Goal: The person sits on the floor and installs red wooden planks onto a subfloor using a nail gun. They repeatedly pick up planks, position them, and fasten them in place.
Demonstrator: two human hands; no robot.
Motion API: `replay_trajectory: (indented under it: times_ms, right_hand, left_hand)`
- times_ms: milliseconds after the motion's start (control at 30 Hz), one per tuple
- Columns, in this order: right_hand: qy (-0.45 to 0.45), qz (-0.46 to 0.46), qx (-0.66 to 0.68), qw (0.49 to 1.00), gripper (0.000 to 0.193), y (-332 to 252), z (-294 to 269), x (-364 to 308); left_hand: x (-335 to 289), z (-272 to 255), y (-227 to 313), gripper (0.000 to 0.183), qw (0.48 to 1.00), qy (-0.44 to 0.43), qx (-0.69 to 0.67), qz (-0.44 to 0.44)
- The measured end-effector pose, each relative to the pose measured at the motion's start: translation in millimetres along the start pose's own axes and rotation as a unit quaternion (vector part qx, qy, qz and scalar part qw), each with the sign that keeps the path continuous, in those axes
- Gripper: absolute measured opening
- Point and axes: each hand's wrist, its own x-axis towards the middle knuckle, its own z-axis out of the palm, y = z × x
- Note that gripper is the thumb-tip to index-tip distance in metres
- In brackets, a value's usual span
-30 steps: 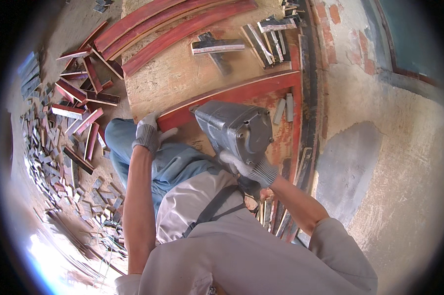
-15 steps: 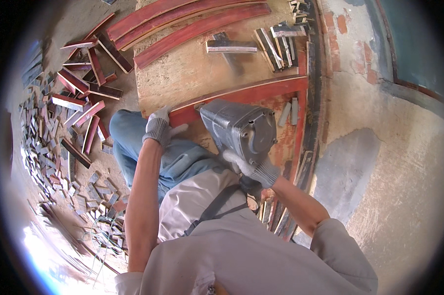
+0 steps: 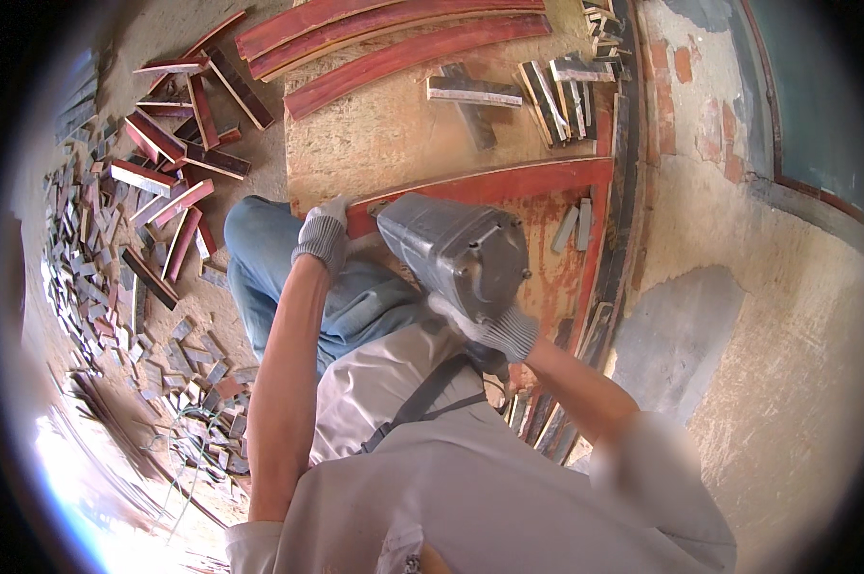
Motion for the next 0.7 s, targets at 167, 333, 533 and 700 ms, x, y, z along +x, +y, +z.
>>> replay_trajectory:
  times_ms: [167, 333, 533, 700]
  right_hand:
    - [-0.001, -0.015, -0.082, 0.997, 0.037, 24.3, -15.4, -36.0]
    - [0.13, -0.001, -0.155, 0.979, 0.074, 34.0, -8.8, -58.8]
    - [0.19, 0.116, -0.239, 0.945, 0.084, 55.3, 28.0, -38.0]
    - [0.093, 0.144, -0.226, 0.959, 0.095, 51.1, 16.1, -33.8]
  left_hand:
    - [-5.3, 14.2, -7.0, 0.062, 0.988, 0.094, 0.052, 0.107]
    - [-12.6, 6.2, 21.9, 0.04, 0.915, 0.143, -0.373, -0.061]
    - [-80.7, -49.5, 5.1, 0.024, 0.733, 0.215, -0.645, -0.013]
    - [-143.3, -107.2, -79.2, 0.036, 0.605, 0.285, -0.743, 0.009]
